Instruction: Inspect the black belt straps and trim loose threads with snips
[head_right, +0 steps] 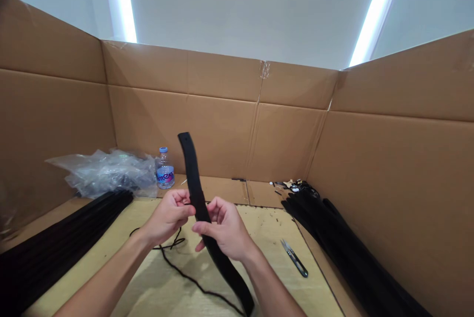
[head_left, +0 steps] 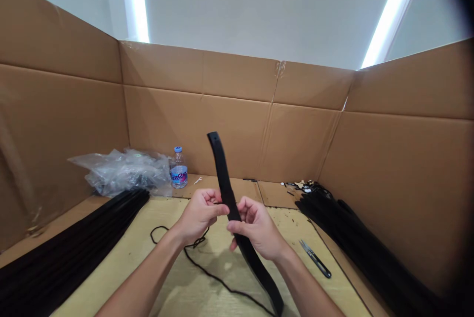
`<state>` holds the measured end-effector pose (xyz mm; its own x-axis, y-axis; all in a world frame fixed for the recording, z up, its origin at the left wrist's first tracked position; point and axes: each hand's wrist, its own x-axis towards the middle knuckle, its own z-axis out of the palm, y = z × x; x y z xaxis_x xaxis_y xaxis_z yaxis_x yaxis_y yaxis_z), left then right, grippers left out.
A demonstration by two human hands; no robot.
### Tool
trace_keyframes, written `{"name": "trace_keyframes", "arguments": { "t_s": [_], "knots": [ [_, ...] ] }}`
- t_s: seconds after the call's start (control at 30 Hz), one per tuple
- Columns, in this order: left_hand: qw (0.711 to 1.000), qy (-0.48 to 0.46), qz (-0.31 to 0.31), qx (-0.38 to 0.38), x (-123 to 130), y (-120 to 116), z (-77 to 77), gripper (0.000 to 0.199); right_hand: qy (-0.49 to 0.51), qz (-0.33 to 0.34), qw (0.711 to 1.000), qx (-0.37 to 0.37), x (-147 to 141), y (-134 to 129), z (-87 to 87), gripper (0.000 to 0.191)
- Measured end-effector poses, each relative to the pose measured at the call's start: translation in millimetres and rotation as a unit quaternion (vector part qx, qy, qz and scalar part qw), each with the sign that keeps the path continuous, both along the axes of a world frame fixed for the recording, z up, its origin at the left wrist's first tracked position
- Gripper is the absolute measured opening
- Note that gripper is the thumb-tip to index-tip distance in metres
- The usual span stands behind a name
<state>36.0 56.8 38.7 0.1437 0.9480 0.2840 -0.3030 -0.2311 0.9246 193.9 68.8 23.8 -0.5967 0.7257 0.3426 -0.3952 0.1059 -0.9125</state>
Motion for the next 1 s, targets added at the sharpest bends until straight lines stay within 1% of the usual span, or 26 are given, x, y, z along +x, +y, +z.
{"name": "trace_keyframes", "arguments": {
  "t_s": [0.07, 0.1, 0.2, 0.33, 0.37, 0.43, 0.47, 0.57, 0.6, 0.67, 0.73, 0.83, 0.9, 0.93, 1.0],
  "knots": [
    [1.000, 0.002, 0.003, 0.004, 0.5, -1.3, 0.3, 0.047, 0.000, -0.002, 1.000, -0.007, -0.7, -3.4, 1.9, 0.045],
    [1.000, 0.001, 0.006, 0.007, 1.0, -1.6, 0.5, 0.048, 0.004, -0.006, 1.000, 0.000, -0.8, -4.6, 2.9, 0.046],
    [0.999, -0.005, 0.036, 0.011, 2.4, -0.9, 0.7, 0.047, 0.034, -0.022, 0.999, 0.030, -0.6, -5.8, 5.2, 0.036],
    [0.996, -0.018, 0.085, 0.014, 2.3, 2.2, 0.4, 0.045, 0.067, -0.029, 0.997, 0.005, -0.5, -2.6, 4.2, 0.025],
    [0.996, -0.016, 0.085, 0.017, 2.1, 2.7, 0.3, 0.044, 0.069, -0.032, 0.997, 0.000, -0.8, -1.5, 3.2, 0.026],
    [0.997, -0.009, 0.071, 0.027, 1.6, 3.1, 0.2, 0.041, 0.061, -0.038, 0.997, 0.005, -1.7, 0.6, 1.1, 0.038],
    [0.998, -0.006, 0.059, 0.031, 1.4, 3.0, 0.0, 0.041, 0.050, -0.038, 0.998, 0.014, -2.2, 1.3, 0.2, 0.040],
    [0.999, -0.009, 0.037, 0.024, 1.3, 2.6, -1.4, 0.041, 0.022, -0.036, 0.998, 0.038, -2.8, 1.1, -0.5, 0.027],
    [0.999, -0.013, 0.038, 0.015, 1.5, 2.4, -2.0, 0.040, 0.019, -0.034, 0.999, 0.038, -2.8, 0.4, 0.0, 0.027],
    [0.999, -0.018, 0.044, 0.002, 2.3, 2.2, -3.2, 0.041, 0.019, -0.030, 0.999, 0.031, -2.5, -1.5, 1.6, 0.033],
    [0.999, -0.021, 0.048, 0.003, 3.6, 2.0, -3.5, 0.043, 0.033, -0.028, 0.999, 0.030, -2.0, -2.9, 3.0, 0.034],
    [0.997, -0.035, 0.060, 0.014, 4.6, 1.9, -1.7, 0.044, 0.073, -0.037, 0.996, 0.035, -1.4, -2.7, 3.1, 0.026],
    [0.997, -0.042, 0.064, 0.020, 3.5, 2.1, 0.3, 0.046, 0.081, -0.044, 0.995, 0.044, -1.8, -1.6, 2.2, 0.021],
    [0.997, -0.040, 0.061, 0.023, 2.3, 2.3, 1.1, 0.047, 0.078, -0.046, 0.995, 0.047, -2.2, -1.2, 1.8, 0.021],
    [0.998, -0.025, 0.052, 0.029, -0.4, 2.5, 2.0, 0.050, 0.064, -0.046, 0.996, 0.052, -3.4, -0.8, 1.1, 0.031]
  ]
}}
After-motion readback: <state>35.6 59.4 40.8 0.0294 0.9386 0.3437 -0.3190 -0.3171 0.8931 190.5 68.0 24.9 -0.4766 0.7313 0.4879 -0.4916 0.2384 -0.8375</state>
